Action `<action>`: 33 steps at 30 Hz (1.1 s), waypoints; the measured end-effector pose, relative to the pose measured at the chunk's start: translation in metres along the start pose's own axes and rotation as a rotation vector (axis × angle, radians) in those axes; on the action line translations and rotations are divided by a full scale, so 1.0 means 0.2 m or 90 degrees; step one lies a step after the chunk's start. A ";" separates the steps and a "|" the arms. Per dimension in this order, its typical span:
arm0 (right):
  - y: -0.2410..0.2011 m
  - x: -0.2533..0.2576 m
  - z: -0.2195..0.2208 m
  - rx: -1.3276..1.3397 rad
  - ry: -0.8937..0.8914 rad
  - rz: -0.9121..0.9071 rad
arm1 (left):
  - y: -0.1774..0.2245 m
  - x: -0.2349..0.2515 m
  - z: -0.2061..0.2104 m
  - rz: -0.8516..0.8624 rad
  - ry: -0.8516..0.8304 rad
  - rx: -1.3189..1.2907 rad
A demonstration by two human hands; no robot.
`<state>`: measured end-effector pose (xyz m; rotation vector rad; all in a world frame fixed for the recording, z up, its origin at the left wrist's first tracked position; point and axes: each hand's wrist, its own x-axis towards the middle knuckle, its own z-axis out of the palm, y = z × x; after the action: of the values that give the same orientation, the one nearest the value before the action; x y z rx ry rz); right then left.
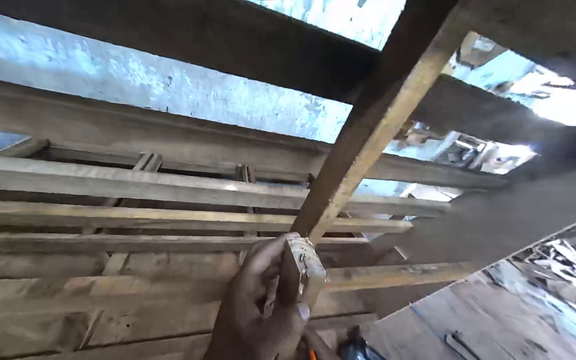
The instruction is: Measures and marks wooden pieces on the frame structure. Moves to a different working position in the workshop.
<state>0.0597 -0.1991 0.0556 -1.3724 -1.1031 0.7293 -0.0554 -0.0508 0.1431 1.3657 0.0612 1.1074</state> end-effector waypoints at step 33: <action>-0.33 -0.54 -0.15 0.160 0.212 -0.368 | -0.10 -0.86 -0.09 -0.286 0.132 -0.338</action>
<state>0.0354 -0.3163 0.1039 -0.8562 -1.0272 0.1966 -0.1455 -0.1463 0.0279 0.7123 0.2001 0.8016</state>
